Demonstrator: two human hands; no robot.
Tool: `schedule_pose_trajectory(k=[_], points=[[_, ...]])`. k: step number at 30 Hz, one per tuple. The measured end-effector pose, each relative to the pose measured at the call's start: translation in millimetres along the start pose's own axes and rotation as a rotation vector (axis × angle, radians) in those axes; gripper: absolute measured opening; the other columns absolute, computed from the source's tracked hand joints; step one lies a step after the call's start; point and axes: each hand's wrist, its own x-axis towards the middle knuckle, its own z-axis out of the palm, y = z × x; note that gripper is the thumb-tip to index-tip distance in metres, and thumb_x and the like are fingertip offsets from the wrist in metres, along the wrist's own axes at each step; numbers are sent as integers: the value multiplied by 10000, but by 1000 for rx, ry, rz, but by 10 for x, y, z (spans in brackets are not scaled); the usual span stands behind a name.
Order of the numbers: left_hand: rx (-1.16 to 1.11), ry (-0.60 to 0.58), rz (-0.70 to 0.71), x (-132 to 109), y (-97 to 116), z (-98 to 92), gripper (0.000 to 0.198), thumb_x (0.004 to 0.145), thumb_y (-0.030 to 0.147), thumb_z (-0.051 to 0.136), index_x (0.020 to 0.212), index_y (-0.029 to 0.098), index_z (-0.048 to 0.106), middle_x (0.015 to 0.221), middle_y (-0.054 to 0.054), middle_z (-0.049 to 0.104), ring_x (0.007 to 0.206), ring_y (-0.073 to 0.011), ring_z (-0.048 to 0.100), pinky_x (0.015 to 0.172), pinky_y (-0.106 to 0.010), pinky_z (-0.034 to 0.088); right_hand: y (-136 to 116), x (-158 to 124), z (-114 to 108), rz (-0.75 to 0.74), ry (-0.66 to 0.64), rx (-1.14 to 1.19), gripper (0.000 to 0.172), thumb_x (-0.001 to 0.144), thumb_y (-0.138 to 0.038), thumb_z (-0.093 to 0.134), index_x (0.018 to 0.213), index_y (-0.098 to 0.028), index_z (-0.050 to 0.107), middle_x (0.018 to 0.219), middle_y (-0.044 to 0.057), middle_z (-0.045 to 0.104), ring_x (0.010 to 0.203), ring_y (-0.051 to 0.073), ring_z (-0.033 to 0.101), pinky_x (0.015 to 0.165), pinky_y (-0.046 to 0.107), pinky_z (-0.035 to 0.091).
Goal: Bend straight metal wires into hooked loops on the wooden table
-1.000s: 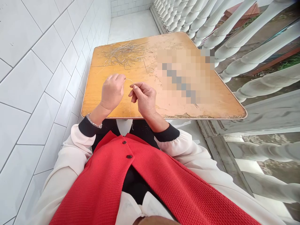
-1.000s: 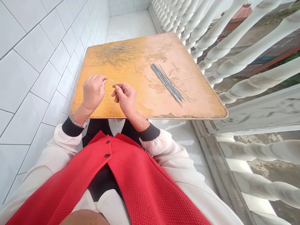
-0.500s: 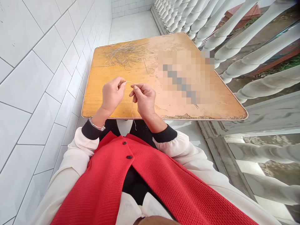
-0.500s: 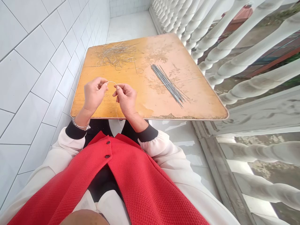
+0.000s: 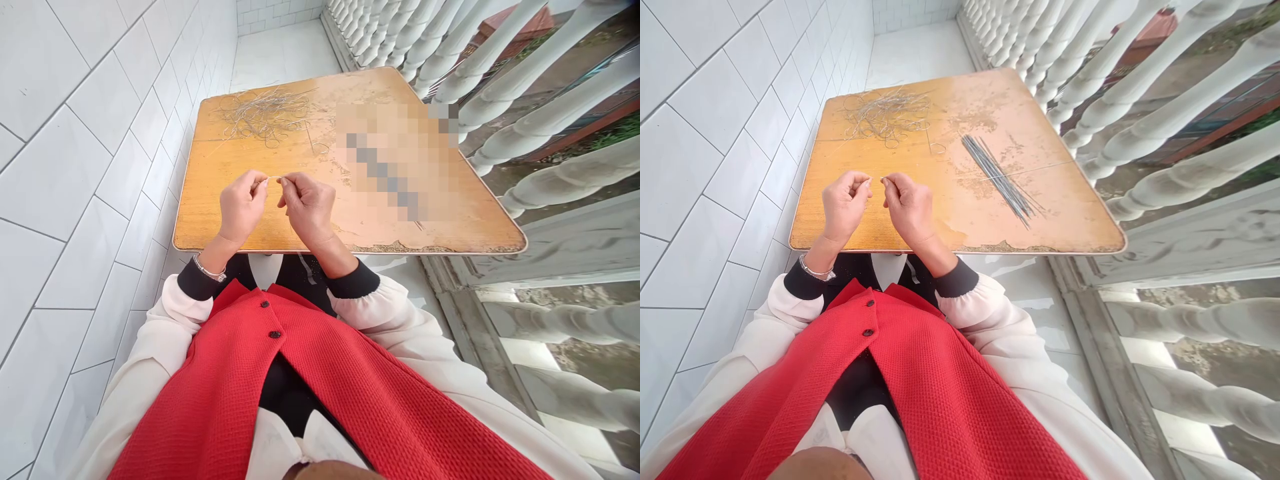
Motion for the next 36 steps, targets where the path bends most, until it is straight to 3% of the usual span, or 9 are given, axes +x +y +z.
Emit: schedule_pose_trajectory(k=[6,14,19,28,36], points=[[-178,10,-163,-55,11,140,135,1009,271,633,891,228,685,734,28,713,680,-86,681,655,-195,531,52,3,91,40,71,65,322,996,-522,623,863,-238,699,580,-44,555,566,126,594,592,254,491],[-311,2,-318,6,87,58,135,1000,257,656,877,213,691,699,37,707,613,-64,643,625,-185,538,89,-15,63,115,0,256,463,924,-679,676,983,-223,727,630,-37,633,487,90,549,515,232,468],[-252,12,-255,28,27,-5,132,983,238,664,857,215,696,699,35,712,620,-69,644,656,-200,548,58,-72,-23,179,-71,317,513,872,-704,726,972,-201,732,624,-32,658,478,83,560,504,221,474],[-121,-58,-69,89,-80,-83,109,971,230,661,880,223,721,754,18,739,714,-94,696,718,-220,547,25,-76,-103,270,-130,407,354,832,-534,817,866,-185,771,640,-1,705,539,83,571,485,195,418],[-21,-85,91,144,-179,-173,99,961,258,666,895,235,737,808,0,752,787,-140,730,762,-261,557,34,-83,-114,330,-191,476,306,780,-469,849,830,-178,766,591,-13,669,479,63,476,434,195,329]])
